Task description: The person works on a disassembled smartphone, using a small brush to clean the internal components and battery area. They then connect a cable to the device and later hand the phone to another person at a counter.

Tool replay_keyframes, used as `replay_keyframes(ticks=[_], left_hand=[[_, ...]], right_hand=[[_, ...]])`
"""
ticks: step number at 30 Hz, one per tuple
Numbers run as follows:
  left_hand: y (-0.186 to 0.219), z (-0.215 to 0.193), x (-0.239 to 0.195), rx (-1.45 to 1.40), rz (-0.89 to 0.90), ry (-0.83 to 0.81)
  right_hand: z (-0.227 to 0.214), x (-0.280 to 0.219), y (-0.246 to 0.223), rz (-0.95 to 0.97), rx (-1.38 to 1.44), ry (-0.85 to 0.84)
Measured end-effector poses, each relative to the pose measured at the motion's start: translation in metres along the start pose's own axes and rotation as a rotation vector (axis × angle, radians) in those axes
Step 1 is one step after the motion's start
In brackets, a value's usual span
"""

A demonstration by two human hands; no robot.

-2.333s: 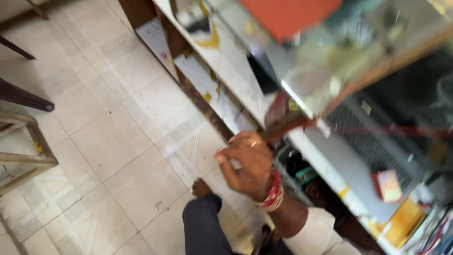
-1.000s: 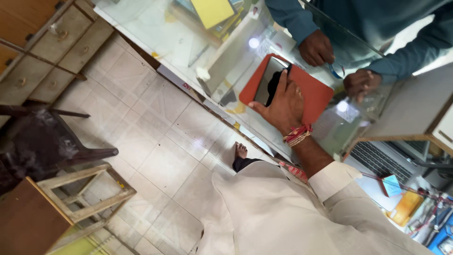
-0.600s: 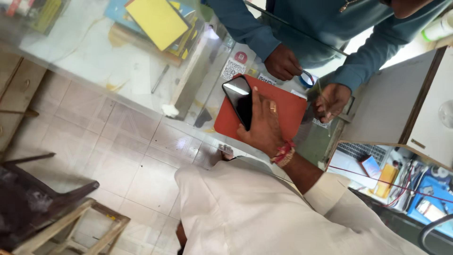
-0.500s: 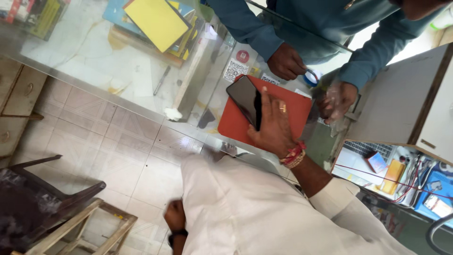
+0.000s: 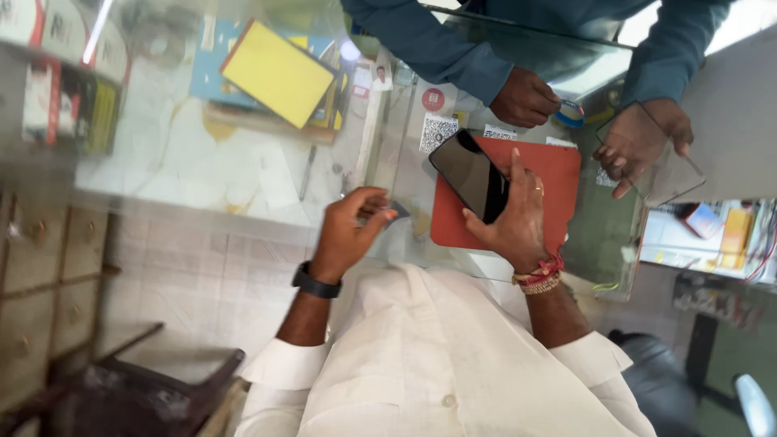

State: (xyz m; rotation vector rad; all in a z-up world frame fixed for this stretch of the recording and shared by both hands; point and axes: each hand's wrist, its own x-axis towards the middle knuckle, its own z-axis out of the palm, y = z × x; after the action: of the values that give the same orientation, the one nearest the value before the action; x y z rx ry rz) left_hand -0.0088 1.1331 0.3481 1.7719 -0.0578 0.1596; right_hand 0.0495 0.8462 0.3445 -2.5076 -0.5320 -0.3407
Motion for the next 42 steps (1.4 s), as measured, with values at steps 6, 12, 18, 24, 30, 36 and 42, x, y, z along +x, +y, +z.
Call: replay_keyframes(ticks=[6, 12, 18, 24, 30, 36, 42], left_hand=[[0.001, 0.005, 0.038, -0.868, -0.326, -0.467], [-0.009, -0.008, 0.049, -0.988, -0.566, -0.743], [-0.023, 0.005, 0.039, -1.085, -0.418, -0.620], [-0.038, 0.007, 0.012, -1.224, -0.375, -0.344], [-0.055, 0.027, 0.004, -1.237, -0.279, -0.044], [-0.043, 0.035, 0.003, -1.332, -0.264, -0.103], [-0.038, 0.052, 0.005, -1.318, -0.336, -0.108]], right_hand=[[-0.024, -0.021, -0.045, -0.047, 0.297, 0.107], [-0.056, -0.024, -0.081, -0.318, 0.122, -0.091], [-0.061, -0.029, -0.056, -0.130, 0.041, 0.189], [-0.033, -0.048, 0.047, 0.509, -0.325, 0.211], [0.002, -0.049, 0.076, 0.428, -0.415, 0.257], [0.001, -0.048, 0.035, 0.321, -0.096, 0.271], [-0.005, -0.035, -0.023, 0.130, 0.314, 0.147]])
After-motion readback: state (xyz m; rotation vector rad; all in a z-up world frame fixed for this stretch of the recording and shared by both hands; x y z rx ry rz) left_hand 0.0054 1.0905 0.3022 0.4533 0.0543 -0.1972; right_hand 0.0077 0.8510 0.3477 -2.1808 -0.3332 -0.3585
